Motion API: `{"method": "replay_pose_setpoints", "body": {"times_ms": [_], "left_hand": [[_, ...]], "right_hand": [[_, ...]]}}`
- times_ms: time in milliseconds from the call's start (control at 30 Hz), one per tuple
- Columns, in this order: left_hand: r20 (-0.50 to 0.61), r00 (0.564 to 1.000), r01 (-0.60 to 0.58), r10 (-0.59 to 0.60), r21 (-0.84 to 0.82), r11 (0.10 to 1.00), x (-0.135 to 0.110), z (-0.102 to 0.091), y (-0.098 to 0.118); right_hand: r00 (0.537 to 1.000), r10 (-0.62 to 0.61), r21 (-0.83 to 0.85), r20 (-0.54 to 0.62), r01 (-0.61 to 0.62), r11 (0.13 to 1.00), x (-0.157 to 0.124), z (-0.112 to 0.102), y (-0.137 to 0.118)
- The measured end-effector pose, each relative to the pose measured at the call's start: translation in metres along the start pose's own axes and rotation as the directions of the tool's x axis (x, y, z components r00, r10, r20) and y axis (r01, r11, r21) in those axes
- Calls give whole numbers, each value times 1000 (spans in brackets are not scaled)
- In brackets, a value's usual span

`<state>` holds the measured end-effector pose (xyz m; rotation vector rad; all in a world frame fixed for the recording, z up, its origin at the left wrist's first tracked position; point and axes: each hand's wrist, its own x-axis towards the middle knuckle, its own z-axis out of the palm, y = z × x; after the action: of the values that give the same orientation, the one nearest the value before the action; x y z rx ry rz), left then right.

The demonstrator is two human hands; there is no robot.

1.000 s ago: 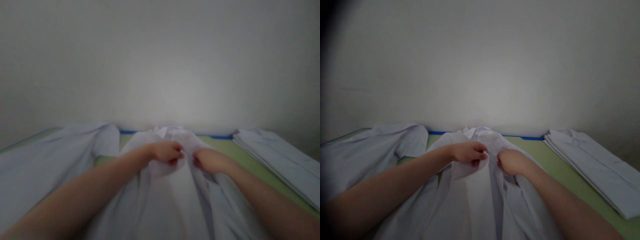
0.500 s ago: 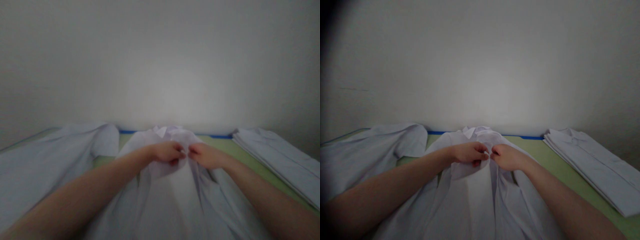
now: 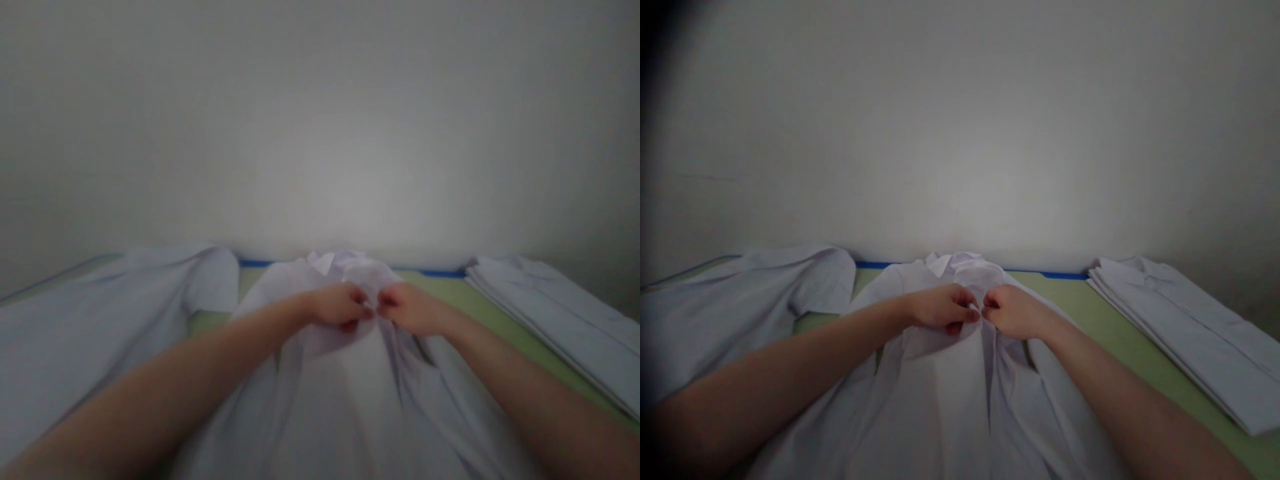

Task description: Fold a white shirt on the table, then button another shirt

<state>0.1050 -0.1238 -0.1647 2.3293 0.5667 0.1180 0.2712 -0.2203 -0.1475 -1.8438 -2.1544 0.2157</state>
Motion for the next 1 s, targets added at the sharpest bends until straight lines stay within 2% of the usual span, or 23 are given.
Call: {"method": "replay_pose_setpoints", "body": {"times_ms": [100,167,300,400,633,800,1000], "left_hand": [[-16,1000,-2,3,61,998,1,2,0],[-36,999,-4,8,89,996,2,2,1],[-69,998,-3,11,117,993,3,4,3],[-90,996,-3,15,129,992,3,6,3],[-130,991,-16,40,174,985,3,9,4],[-149,984,-61,96,227,972,2,8,8],[-103,991,-76,83,74,994,4,8,0]], "right_hand": [[999,38,0,-8,-38,999,0,0,-2],[999,41,46,32,-43,998,-1,-3,-3],[989,-9,193,146,-20,981,-4,-11,-3],[984,-51,178,170,20,984,-6,-16,-4],[998,-52,-15,25,52,999,-6,-9,-6],[998,-49,-38,-32,48,998,-5,-3,-5],[995,-68,-20,-70,66,998,-4,-3,-3]]}}
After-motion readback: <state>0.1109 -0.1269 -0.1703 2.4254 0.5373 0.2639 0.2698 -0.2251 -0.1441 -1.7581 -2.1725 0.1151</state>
